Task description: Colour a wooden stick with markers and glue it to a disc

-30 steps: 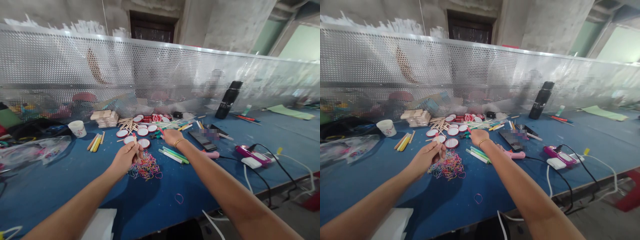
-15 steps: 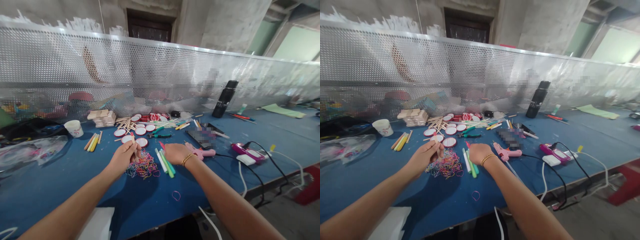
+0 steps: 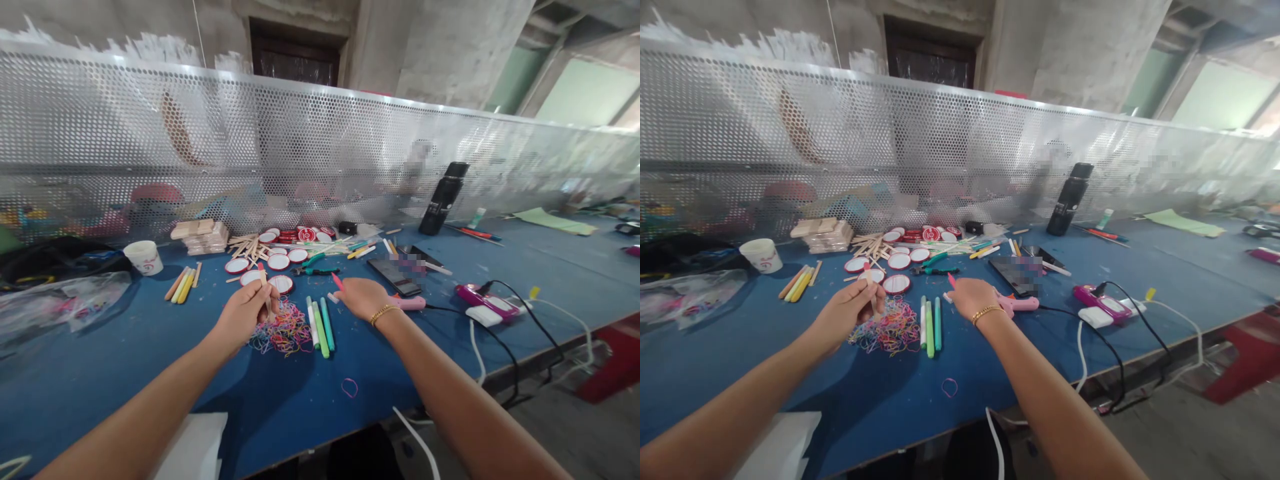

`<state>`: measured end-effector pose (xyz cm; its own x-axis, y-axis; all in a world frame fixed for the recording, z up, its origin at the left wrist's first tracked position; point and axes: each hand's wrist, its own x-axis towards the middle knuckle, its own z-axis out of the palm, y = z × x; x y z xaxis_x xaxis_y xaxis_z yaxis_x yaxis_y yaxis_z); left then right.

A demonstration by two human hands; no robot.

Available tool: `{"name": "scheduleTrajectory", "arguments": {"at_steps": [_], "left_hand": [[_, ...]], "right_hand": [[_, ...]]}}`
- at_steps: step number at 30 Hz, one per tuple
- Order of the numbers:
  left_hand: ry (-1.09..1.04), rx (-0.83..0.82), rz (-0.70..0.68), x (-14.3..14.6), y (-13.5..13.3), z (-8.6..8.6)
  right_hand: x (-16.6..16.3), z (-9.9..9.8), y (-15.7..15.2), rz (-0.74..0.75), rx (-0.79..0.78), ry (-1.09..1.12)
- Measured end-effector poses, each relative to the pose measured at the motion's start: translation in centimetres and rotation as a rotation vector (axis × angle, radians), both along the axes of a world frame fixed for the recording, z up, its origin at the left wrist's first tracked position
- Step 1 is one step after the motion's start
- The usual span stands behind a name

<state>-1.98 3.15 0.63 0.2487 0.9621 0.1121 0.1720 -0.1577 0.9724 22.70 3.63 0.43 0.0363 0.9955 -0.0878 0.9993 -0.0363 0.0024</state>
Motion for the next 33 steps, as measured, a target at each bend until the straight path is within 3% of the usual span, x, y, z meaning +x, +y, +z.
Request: {"name": "scheduleTrajectory", "arguments": {"at_steps": [6, 10, 25, 33], "left_hand": [[0.002, -0.008, -0.01, 0.2, -0.2, 0.0], [0.002, -0.019, -0.003, 0.2, -0.2, 0.0], [0.007, -0.008, -0.011, 0.2, -0.3, 0.2], [0.012, -0.008, -0.036, 0.3, -0.3, 0.1]], "right_hand": [[1.4, -1.1, -4.7, 0.049, 0.037, -0.015], [1.5, -1.8, -5.9, 0.033, 0.087, 0.003], [0.5, -1.8, -3.9, 0.029, 0.081, -0.015], [0.7, -1.1, -0.8, 0.17, 0.171, 0.005]]}}
